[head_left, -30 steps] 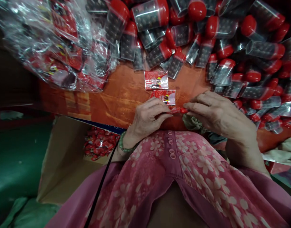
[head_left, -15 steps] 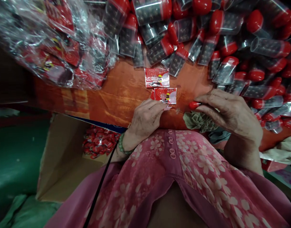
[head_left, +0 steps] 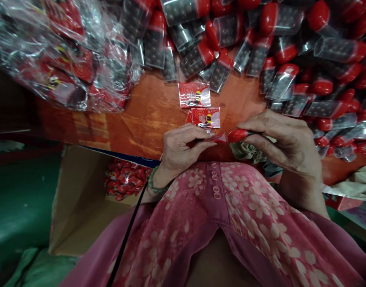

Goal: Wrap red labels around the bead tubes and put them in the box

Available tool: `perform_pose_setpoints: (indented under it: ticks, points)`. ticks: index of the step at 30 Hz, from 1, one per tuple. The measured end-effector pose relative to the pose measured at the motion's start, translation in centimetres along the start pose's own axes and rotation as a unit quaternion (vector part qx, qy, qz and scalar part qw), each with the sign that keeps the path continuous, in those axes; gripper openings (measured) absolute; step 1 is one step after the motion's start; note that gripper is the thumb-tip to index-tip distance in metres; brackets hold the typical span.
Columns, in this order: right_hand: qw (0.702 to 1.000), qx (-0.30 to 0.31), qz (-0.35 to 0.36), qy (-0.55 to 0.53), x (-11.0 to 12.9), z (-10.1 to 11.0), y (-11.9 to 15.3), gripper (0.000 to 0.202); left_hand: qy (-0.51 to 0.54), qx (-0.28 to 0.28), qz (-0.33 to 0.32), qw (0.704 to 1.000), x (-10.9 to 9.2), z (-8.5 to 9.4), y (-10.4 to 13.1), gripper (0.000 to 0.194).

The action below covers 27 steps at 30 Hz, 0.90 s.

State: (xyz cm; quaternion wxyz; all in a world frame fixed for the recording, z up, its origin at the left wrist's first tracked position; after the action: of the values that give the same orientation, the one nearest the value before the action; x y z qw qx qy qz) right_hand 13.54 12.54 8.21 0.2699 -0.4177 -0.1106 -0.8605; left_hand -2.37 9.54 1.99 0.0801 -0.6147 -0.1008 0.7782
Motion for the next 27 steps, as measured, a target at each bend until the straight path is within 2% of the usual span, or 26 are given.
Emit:
perform_pose_setpoints:
  ticks: [8,12,17,21,24,27]
  points:
    - [0.997,0.04,0.028,0.06,0.0,-1.5,0.1,0.026,0.019,0.03,-0.015,0.999,-0.2,-0.7,0.1,0.007]
    - [0.988,0.1,0.041,0.109,0.1,-2.6,0.3,0.03,0.014,0.061,-0.005,0.998,0.0,-1.3,0.2,0.009]
    - [0.964,0.194,0.027,0.18,-0.7,-4.7,0.9,0.031,-0.036,0.132,-0.013,0.99,0.0,-2.5,0.7,0.007]
    - [0.963,0.211,0.031,0.164,-0.6,-5.5,0.7,0.025,-0.044,0.167,-0.018,0.985,0.2,-3.2,1.1,0.006]
    - [0.966,0.214,0.026,0.139,-0.7,-5.4,0.2,0.031,-0.036,0.182,-0.013,0.983,0.5,-3.3,1.1,0.003]
    - [0.971,0.22,0.052,0.078,-0.3,-5.4,-0.2,0.035,0.0,0.205,0.015,0.979,0.9,-3.6,1.1,0.006]
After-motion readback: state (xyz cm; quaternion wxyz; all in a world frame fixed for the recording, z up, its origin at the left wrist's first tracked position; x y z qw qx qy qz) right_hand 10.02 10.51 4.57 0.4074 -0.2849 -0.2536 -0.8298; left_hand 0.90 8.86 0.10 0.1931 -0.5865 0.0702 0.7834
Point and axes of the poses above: each hand's wrist, its own y-axis away from the middle knuckle, its own z-axis out of the back of the hand, x = y × z, the point moved 10 cm from there along -y, towards the middle knuckle, and after that the axes turned 6 degrees about -x, right-handed, at the moved point
